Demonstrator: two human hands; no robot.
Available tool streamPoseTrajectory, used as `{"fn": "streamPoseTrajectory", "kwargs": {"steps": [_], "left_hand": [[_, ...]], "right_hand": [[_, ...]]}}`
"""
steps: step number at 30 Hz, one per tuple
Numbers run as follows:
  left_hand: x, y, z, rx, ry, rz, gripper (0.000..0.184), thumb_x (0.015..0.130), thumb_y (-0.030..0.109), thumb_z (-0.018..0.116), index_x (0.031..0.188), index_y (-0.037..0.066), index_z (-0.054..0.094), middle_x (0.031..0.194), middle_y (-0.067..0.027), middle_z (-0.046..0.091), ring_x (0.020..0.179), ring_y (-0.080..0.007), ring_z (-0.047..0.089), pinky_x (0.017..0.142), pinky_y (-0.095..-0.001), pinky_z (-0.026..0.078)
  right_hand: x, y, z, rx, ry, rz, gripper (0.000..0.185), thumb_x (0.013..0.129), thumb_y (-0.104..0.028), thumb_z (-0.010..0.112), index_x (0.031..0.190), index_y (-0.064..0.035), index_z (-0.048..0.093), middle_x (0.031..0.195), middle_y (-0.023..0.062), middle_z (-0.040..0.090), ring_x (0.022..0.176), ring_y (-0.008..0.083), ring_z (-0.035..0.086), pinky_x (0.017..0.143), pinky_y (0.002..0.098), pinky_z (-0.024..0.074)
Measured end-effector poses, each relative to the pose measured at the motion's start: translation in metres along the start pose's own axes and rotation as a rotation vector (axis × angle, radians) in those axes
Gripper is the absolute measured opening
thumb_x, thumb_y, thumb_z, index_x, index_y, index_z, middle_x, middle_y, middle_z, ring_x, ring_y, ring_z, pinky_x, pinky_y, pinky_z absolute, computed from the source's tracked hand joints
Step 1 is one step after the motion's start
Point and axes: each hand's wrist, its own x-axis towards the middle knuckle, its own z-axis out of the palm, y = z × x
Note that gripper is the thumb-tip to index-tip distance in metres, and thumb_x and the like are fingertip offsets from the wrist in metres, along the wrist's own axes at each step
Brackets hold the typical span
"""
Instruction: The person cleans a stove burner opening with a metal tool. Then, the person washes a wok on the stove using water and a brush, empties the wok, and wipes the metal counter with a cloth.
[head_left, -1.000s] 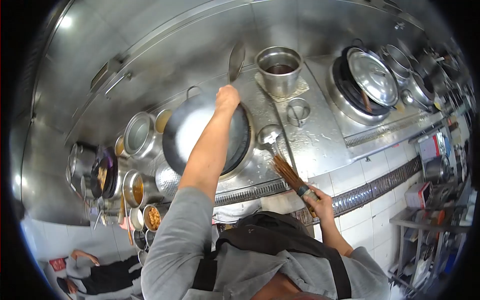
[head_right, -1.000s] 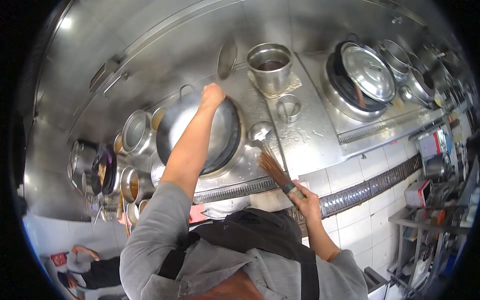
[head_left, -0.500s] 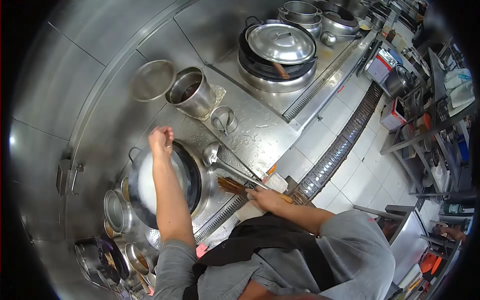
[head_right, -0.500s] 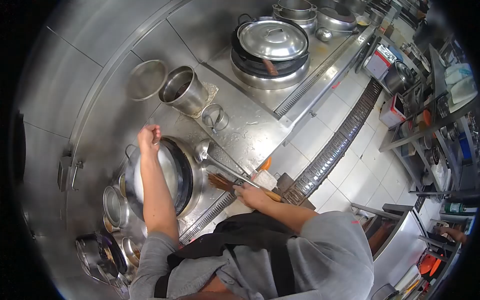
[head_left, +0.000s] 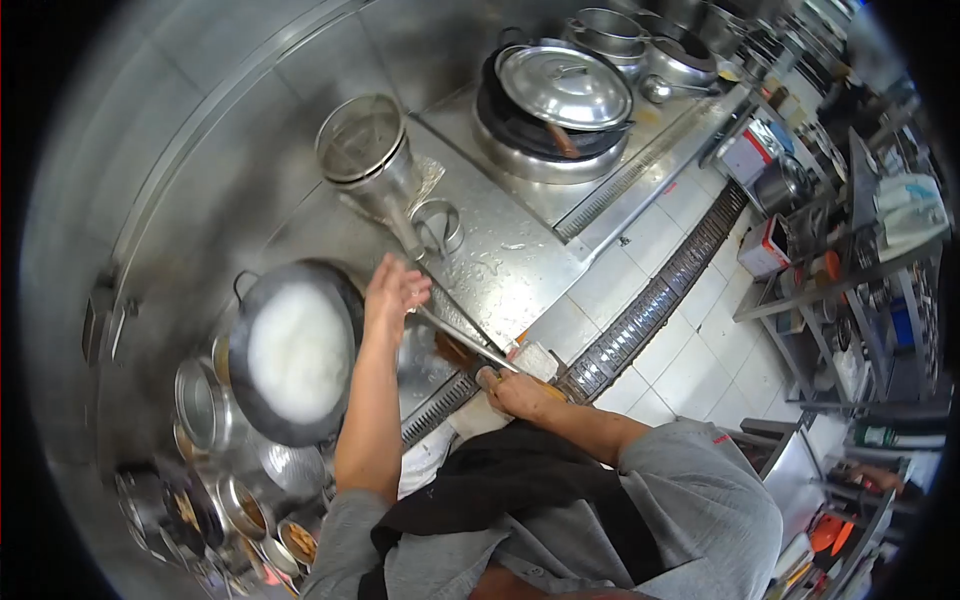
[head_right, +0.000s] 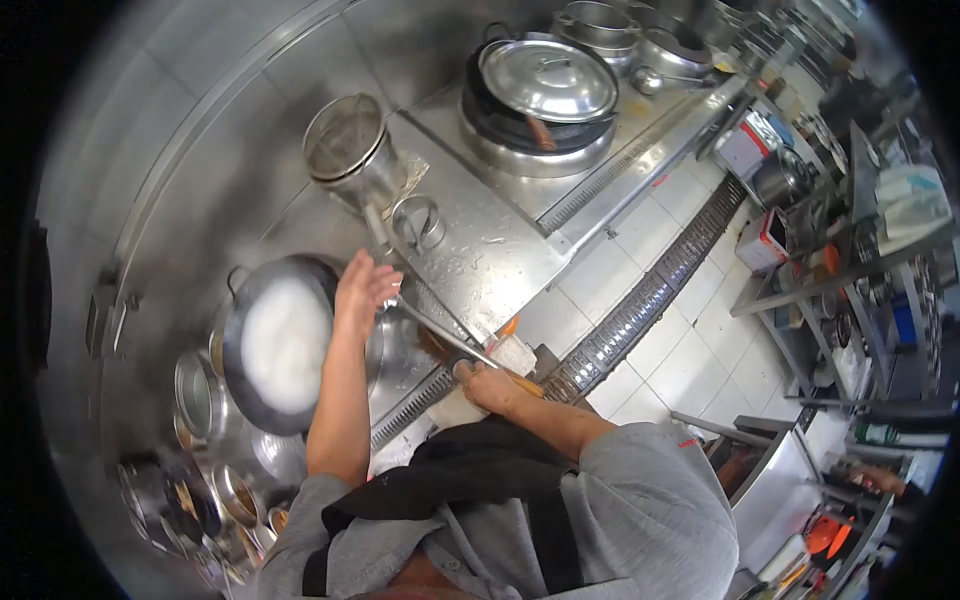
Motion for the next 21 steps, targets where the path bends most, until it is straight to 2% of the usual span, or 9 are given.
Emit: {"fn": "streamPoseTrajectory", "kwargs": {"steps": [3, 5, 6, 8, 11, 12, 14, 17, 21], "left_hand": [[-0.087, -0.033, -0.047, 0.170, -0.211, -0.060, 0.042, 0.089, 0.019, 0.054, 0.126, 0.002, 0.044, 0.101, -0.0113, 0.060, 0.087, -0.0218, 0.062, 0.068, -0.0309, 0.053], [-0.141, -0.064, -0.097, 0.347, -0.340, -0.224, 0.032, 0.090, 0.020, 0.053, 0.117, 0.003, 0.056, 0.097, -0.0104, 0.063, 0.086, -0.0180, 0.062, 0.066, -0.0292, 0.053], [-0.169, -0.081, -0.123, 0.431, -0.398, -0.321, 0.030, 0.090, 0.021, 0.053, 0.112, 0.003, 0.060, 0.095, -0.0097, 0.064, 0.086, -0.0165, 0.062, 0.065, -0.0281, 0.053], [-0.225, -0.102, -0.177, 0.622, -0.201, -0.480, 0.030, 0.089, 0.025, 0.051, 0.104, 0.002, 0.063, 0.090, -0.0136, 0.066, 0.082, -0.0211, 0.064, 0.064, -0.0307, 0.053], [-0.301, -0.216, -0.309, 1.390, 0.440, -0.257, 0.035, 0.082, 0.032, 0.049, 0.083, 0.001, 0.067, 0.078, -0.0218, 0.064, 0.069, -0.0356, 0.063, 0.063, -0.0442, 0.052], [-0.311, -0.199, -0.308, 1.335, 0.825, -0.415, 0.033, 0.081, 0.029, 0.049, 0.076, 0.001, 0.066, 0.073, -0.0208, 0.064, 0.068, -0.0381, 0.063, 0.066, -0.0467, 0.051], [-0.330, -0.217, -0.346, 1.088, 1.059, -0.429, 0.043, 0.077, 0.040, 0.055, 0.087, -0.001, 0.065, 0.077, -0.0228, 0.064, 0.074, -0.0390, 0.063, 0.070, -0.0452, 0.050], [-0.316, -0.269, -0.382, 1.112, 1.106, -0.459, 0.054, 0.069, 0.045, 0.062, 0.096, -0.002, 0.063, 0.083, -0.0231, 0.065, 0.075, -0.0372, 0.064, 0.071, -0.0425, 0.051], [-0.298, -0.259, -0.381, 0.689, 1.118, -0.543, 0.060, 0.062, 0.039, 0.069, 0.103, -0.004, 0.060, 0.095, -0.0217, 0.064, 0.086, -0.0314, 0.064, 0.075, -0.0382, 0.050]], "right_hand": [[-0.005, 0.010, -0.001, 0.002, -0.133, -0.043, 0.056, 0.083, -0.034, 0.053, 0.127, -0.0032, 0.039, 0.107, 0.0242, 0.056, 0.087, 0.0387, 0.060, 0.076, 0.0460, 0.0481], [-0.001, 0.030, 0.021, 0.107, 0.076, -0.210, 0.047, 0.078, -0.031, 0.062, 0.118, -0.0069, 0.053, 0.106, 0.0214, 0.058, 0.096, 0.0363, 0.057, 0.084, 0.0419, 0.0458], [-0.008, 0.009, 0.000, 0.153, 0.094, -0.089, 0.040, 0.077, -0.027, 0.063, 0.112, -0.0079, 0.058, 0.109, 0.0200, 0.058, 0.101, 0.0356, 0.055, 0.088, 0.0406, 0.0440], [-0.007, 0.018, -0.006, 0.085, 0.186, -0.242, 0.034, 0.080, -0.017, 0.062, 0.112, -0.0058, 0.058, 0.109, 0.0165, 0.057, 0.096, 0.0328, 0.058, 0.083, 0.0378, 0.0475], [-0.004, 0.018, -0.022, 0.155, 0.143, -0.211, 0.028, 0.080, -0.011, 0.064, 0.105, 0.0017, 0.060, 0.102, 0.0158, 0.060, 0.082, 0.0234, 0.063, 0.062, 0.0308, 0.0527], [-0.003, 0.008, -0.031, 0.202, 0.124, -0.190, 0.028, 0.080, -0.011, 0.064, 0.105, 0.0025, 0.061, 0.100, 0.0166, 0.061, 0.077, 0.0225, 0.063, 0.063, 0.0298, 0.0522], [0.004, 0.009, -0.039, 0.231, 0.054, -0.202, 0.028, 0.081, -0.012, 0.064, 0.104, 0.0032, 0.061, 0.098, 0.0165, 0.062, 0.073, 0.0218, 0.063, 0.063, 0.0297, 0.0513], [0.020, 0.019, -0.055, 0.078, 0.073, -0.350, 0.025, 0.081, -0.012, 0.062, 0.103, 0.0014, 0.062, 0.094, 0.0177, 0.063, 0.068, 0.0242, 0.064, 0.055, 0.0300, 0.0499], [0.016, -0.004, -0.076, 0.000, 0.111, -0.294, 0.021, 0.080, -0.013, 0.063, 0.096, 0.0005, 0.065, 0.078, 0.0156, 0.064, 0.064, 0.0239, 0.062, 0.057, 0.0330, 0.0489]]}}
